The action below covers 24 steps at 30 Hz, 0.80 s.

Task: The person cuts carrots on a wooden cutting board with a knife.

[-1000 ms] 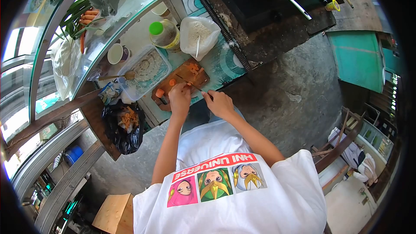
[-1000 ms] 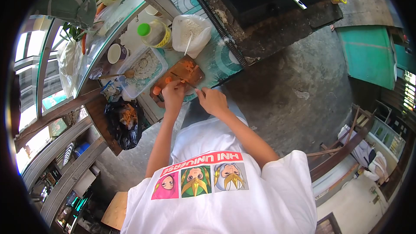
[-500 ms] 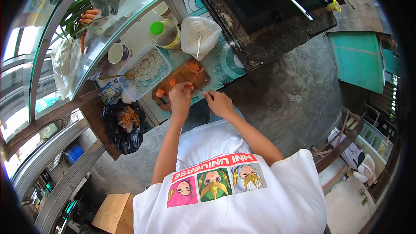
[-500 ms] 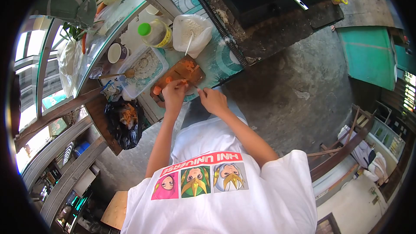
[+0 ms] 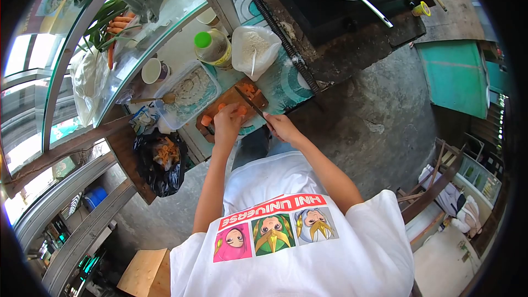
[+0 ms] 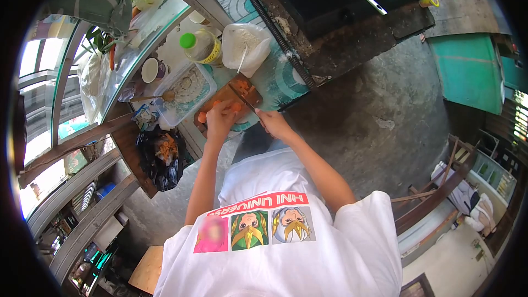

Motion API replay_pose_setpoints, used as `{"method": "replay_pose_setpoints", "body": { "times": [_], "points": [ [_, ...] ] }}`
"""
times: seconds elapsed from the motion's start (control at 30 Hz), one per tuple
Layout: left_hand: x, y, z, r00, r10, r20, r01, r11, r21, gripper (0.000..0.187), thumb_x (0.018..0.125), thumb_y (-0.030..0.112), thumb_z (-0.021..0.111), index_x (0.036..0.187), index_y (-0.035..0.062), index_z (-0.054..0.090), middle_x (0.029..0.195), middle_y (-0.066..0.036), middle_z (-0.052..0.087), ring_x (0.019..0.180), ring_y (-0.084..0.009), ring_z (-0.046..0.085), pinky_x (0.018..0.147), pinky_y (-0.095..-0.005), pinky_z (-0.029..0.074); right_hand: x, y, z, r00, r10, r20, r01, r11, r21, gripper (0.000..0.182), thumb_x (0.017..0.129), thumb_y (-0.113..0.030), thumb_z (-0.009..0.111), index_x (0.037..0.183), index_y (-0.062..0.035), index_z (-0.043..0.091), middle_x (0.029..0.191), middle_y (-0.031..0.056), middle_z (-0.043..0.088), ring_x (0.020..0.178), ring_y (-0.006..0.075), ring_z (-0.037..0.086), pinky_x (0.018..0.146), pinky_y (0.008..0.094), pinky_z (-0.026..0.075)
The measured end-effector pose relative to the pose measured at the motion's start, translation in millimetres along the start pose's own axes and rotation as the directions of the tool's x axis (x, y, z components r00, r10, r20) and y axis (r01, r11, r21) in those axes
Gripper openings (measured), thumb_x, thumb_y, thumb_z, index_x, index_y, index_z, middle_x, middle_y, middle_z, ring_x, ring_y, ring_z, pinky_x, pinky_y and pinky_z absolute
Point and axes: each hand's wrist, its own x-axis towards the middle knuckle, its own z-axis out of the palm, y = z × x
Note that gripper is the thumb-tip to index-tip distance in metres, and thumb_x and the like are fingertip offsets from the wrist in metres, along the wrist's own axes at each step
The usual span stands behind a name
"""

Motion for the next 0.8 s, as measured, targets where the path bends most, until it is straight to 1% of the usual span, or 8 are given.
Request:
{"method": "replay_pose_setpoints", "body": {
  "times": [0.07,0.27,0.4,0.47,0.53,0.6,0.77,0.8],
  "points": [
    [1.1,-0.4,-2.4,0.988,-0.155,0.023,0.157,0.982,-0.106,0.033,0.071,0.001,0.071,0.103,-0.0021,0.069,0.091,-0.017,0.070,0.080,-0.0243,0.070,0.073,-0.0309,0.053,0.3,3.5,-0.1,1.000,-0.025,-0.006,0.025,1.000,0.003,0.053,0.097,-0.052,0.044,0.063,-0.0119,0.043,0.049,-0.0046,0.034,0.037,0.0067,0.028,0.035,0.0242,0.021],
    [11.6,9.2,-15.5,0.968,-0.227,0.110,0.240,0.962,-0.130,0.026,0.074,0.000,0.069,0.100,-0.0028,0.069,0.091,-0.015,0.071,0.077,-0.0199,0.070,0.074,-0.0278,0.054,9.3,22.4,0.0,0.983,-0.139,-0.122,0.131,0.989,-0.074,0.053,0.096,-0.051,0.047,0.061,-0.0111,0.046,0.049,-0.0034,0.039,0.040,0.0072,0.034,0.038,0.0239,0.026],
    [22.3,12.7,-11.6,0.976,-0.206,0.076,0.218,0.952,-0.214,0.024,0.074,0.005,0.071,0.098,-0.0024,0.070,0.089,-0.016,0.071,0.077,-0.0216,0.070,0.073,-0.0293,0.053,12.9,28.7,-0.1,0.957,-0.218,-0.191,0.181,0.964,-0.193,0.054,0.096,-0.049,0.049,0.059,-0.0104,0.047,0.051,-0.0025,0.043,0.045,0.0071,0.040,0.044,0.0241,0.031],
    [24.4,8.7,-8.0,1.000,-0.010,-0.022,0.010,1.000,-0.014,0.025,0.074,0.010,0.073,0.096,-0.0020,0.070,0.087,-0.016,0.070,0.075,-0.0231,0.069,0.070,-0.0315,0.053,12.6,27.0,-1.1,0.956,-0.217,-0.199,0.175,0.963,-0.207,0.054,0.096,-0.049,0.049,0.058,-0.0102,0.047,0.051,-0.0024,0.043,0.047,0.0072,0.041,0.045,0.0243,0.032],
    [22.0,4.5,-8.9,0.999,-0.011,0.043,0.011,1.000,0.008,0.026,0.073,0.012,0.074,0.094,-0.0021,0.071,0.086,-0.016,0.070,0.075,-0.0238,0.069,0.070,-0.0322,0.052,17.0,31.9,-4.9,0.962,-0.190,-0.197,0.138,0.958,-0.252,0.061,0.093,-0.055,0.048,0.066,-0.0001,0.056,0.057,0.0098,0.054,0.055,0.0200,0.053,0.058,0.0361,0.043],
    [21.3,2.3,-7.4,0.994,-0.012,0.110,0.009,1.000,0.029,0.027,0.073,0.014,0.075,0.093,-0.0023,0.071,0.085,-0.016,0.070,0.075,-0.0245,0.068,0.070,-0.0328,0.052,20.2,35.7,-5.9,0.959,-0.199,-0.200,0.144,0.955,-0.258,0.062,0.093,-0.055,0.048,0.066,0.0003,0.056,0.058,0.0106,0.054,0.056,0.0206,0.054,0.059,0.0365,0.043],
    [24.3,0.2,-9.3,0.932,-0.254,0.257,0.290,0.951,-0.111,0.019,0.075,0.012,0.073,0.088,-0.0021,0.072,0.081,-0.014,0.070,0.076,-0.0227,0.068,0.073,-0.0301,0.050,19.2,36.6,-6.5,0.961,-0.185,-0.205,0.119,0.948,-0.295,0.062,0.093,-0.055,0.048,0.068,0.0011,0.056,0.059,0.0123,0.055,0.059,0.0227,0.055,0.062,0.0377,0.044],
    [25.2,1.4,-10.0,0.933,-0.256,0.255,0.291,0.950,-0.111,0.019,0.075,0.012,0.073,0.088,-0.0021,0.072,0.081,-0.014,0.070,0.076,-0.0227,0.068,0.073,-0.0301,0.050,17.6,36.1,-5.4,0.955,-0.207,-0.210,0.144,0.949,-0.282,0.058,0.095,-0.052,0.048,0.063,-0.0038,0.052,0.054,0.0052,0.048,0.053,0.0156,0.048,0.054,0.0321,0.038]
  ]
}}
